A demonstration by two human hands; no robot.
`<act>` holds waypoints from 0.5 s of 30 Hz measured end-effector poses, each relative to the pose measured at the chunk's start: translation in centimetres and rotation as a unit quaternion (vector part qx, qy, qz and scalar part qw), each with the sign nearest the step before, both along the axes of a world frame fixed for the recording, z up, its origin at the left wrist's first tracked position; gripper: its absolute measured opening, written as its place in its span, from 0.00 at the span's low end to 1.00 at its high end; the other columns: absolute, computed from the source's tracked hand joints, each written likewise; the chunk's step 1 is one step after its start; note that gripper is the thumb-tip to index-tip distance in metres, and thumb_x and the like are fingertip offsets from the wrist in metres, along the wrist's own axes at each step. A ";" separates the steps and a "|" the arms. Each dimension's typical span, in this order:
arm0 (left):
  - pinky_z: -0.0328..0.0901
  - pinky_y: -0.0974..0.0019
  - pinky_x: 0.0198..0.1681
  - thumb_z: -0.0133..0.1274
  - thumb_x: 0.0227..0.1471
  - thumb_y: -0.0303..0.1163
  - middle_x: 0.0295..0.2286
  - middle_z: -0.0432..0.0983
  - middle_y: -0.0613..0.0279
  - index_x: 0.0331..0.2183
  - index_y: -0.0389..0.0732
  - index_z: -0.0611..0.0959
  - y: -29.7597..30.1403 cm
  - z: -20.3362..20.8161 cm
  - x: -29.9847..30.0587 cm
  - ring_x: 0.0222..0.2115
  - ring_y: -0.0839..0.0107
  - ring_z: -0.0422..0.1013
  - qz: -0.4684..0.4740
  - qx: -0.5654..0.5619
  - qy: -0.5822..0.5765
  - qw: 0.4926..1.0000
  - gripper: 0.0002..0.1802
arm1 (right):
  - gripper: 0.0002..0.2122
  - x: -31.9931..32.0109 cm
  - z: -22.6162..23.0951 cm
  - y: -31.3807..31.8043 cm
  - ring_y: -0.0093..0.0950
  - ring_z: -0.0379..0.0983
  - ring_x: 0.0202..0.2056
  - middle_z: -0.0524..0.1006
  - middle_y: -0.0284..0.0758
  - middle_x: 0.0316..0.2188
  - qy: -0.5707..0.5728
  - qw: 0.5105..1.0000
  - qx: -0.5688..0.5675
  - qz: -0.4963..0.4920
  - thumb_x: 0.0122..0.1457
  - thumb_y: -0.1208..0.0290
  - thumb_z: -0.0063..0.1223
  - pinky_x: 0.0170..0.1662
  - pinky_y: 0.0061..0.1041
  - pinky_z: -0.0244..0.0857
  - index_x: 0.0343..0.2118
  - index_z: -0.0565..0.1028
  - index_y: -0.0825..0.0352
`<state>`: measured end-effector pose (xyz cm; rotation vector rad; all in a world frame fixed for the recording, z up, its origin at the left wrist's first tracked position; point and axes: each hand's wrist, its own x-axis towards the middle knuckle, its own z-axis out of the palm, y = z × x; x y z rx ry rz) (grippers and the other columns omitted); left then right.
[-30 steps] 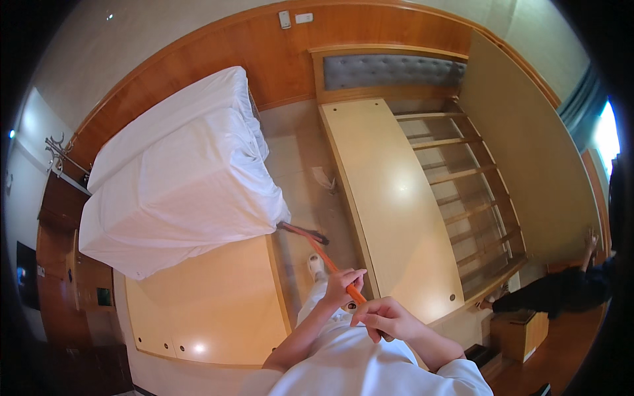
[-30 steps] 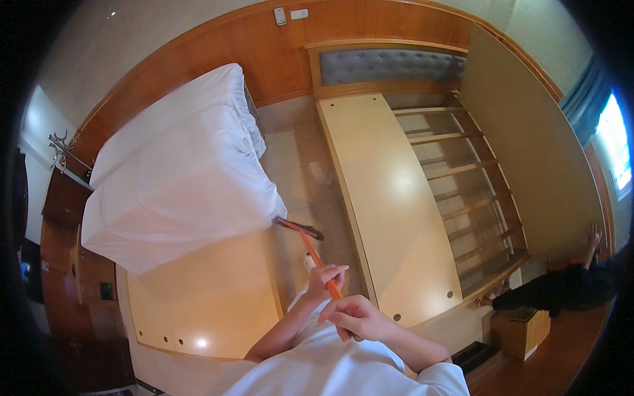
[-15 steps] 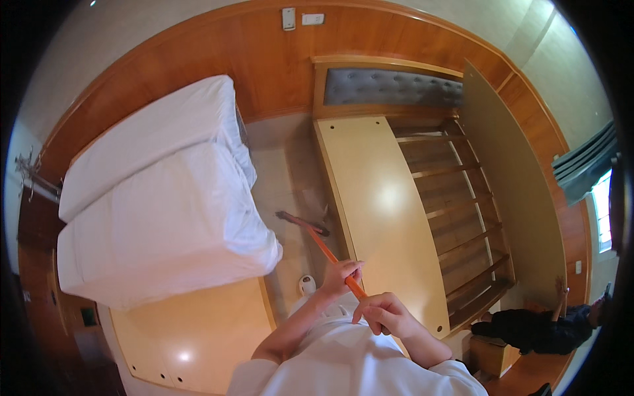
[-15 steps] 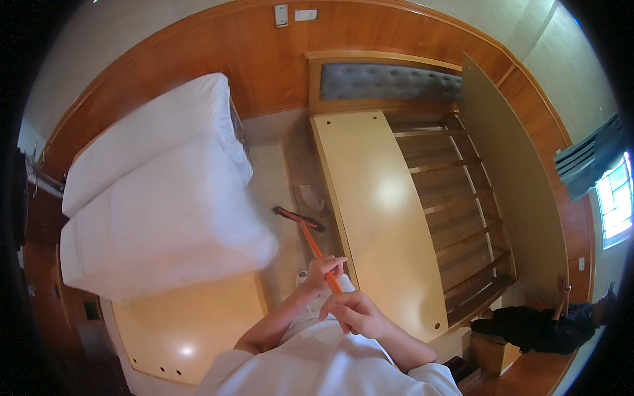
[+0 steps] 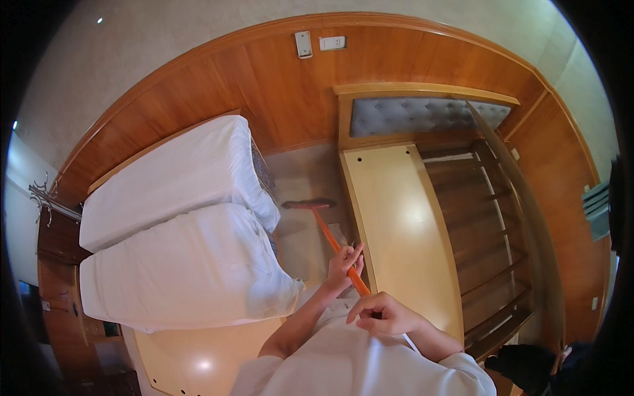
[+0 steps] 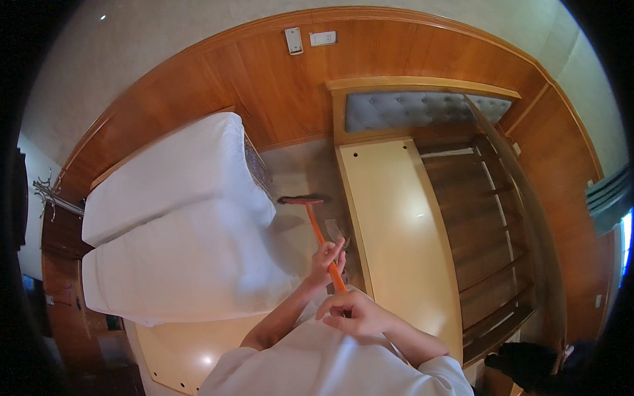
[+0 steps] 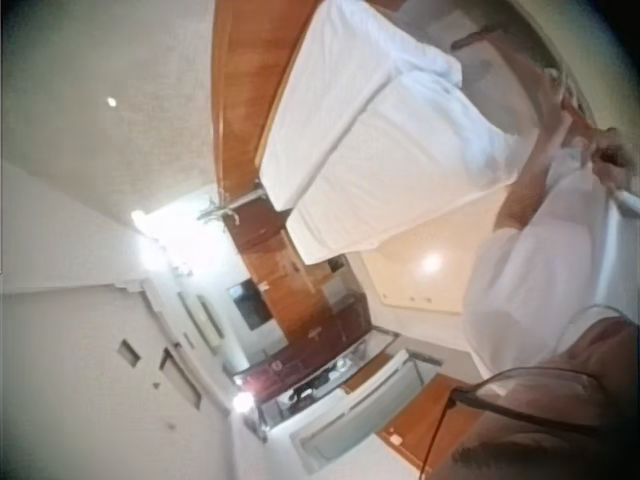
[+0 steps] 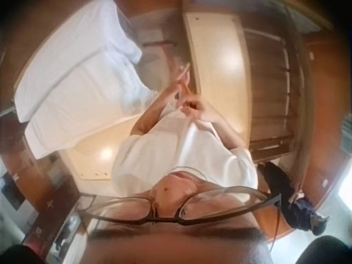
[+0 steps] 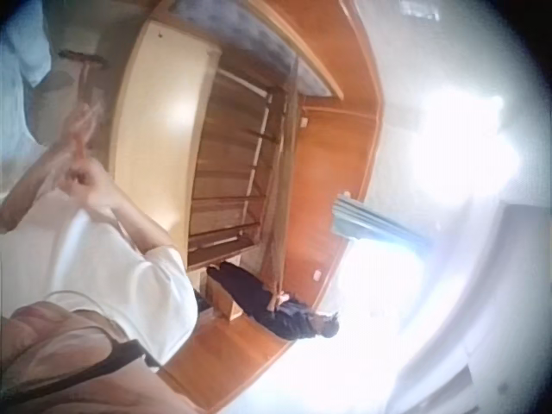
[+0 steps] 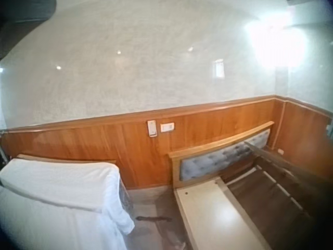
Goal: The person sweeps the floor under a wooden bed frame using a broom. Another person moves the bed frame aside to allow access to the area underneath. The person continues sweeping the exposed floor area.
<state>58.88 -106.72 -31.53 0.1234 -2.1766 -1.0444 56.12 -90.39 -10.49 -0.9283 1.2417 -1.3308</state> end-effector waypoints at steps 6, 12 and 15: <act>0.65 0.68 0.23 0.59 0.43 0.18 0.28 0.65 0.65 0.53 0.47 0.80 -6.6 -2.0 -4.8 0.21 0.71 0.68 -0.029 0.039 -0.042 0.998 0.32 | 0.11 -5.4 -2.9 -6.4 0.12 0.62 0.25 0.69 0.24 0.25 -0.046 0.995 0.070 -0.046 0.59 0.79 0.55 0.29 0.16 0.55 0.44 0.76 0.66; 0.65 0.67 0.27 0.57 0.42 0.17 0.31 0.67 0.63 0.51 0.49 0.82 -14.4 -2.6 -9.3 0.23 0.72 0.69 -0.140 0.059 -0.108 0.983 0.32 | 0.14 -11.3 -2.0 -14.0 0.16 0.64 0.26 0.73 0.26 0.26 0.057 0.997 0.049 -0.008 0.56 0.79 0.56 0.30 0.18 0.56 0.46 0.76 0.65; 0.65 0.67 0.30 0.57 0.42 0.17 0.34 0.68 0.61 0.51 0.48 0.83 -19.4 -1.2 -12.3 0.25 0.71 0.70 -0.211 0.111 -0.164 0.957 0.31 | 0.14 -13.3 0.6 -19.3 0.21 0.66 0.28 0.73 0.28 0.24 0.151 0.986 -0.042 -0.048 0.53 0.77 0.59 0.31 0.22 0.60 0.44 0.78 0.66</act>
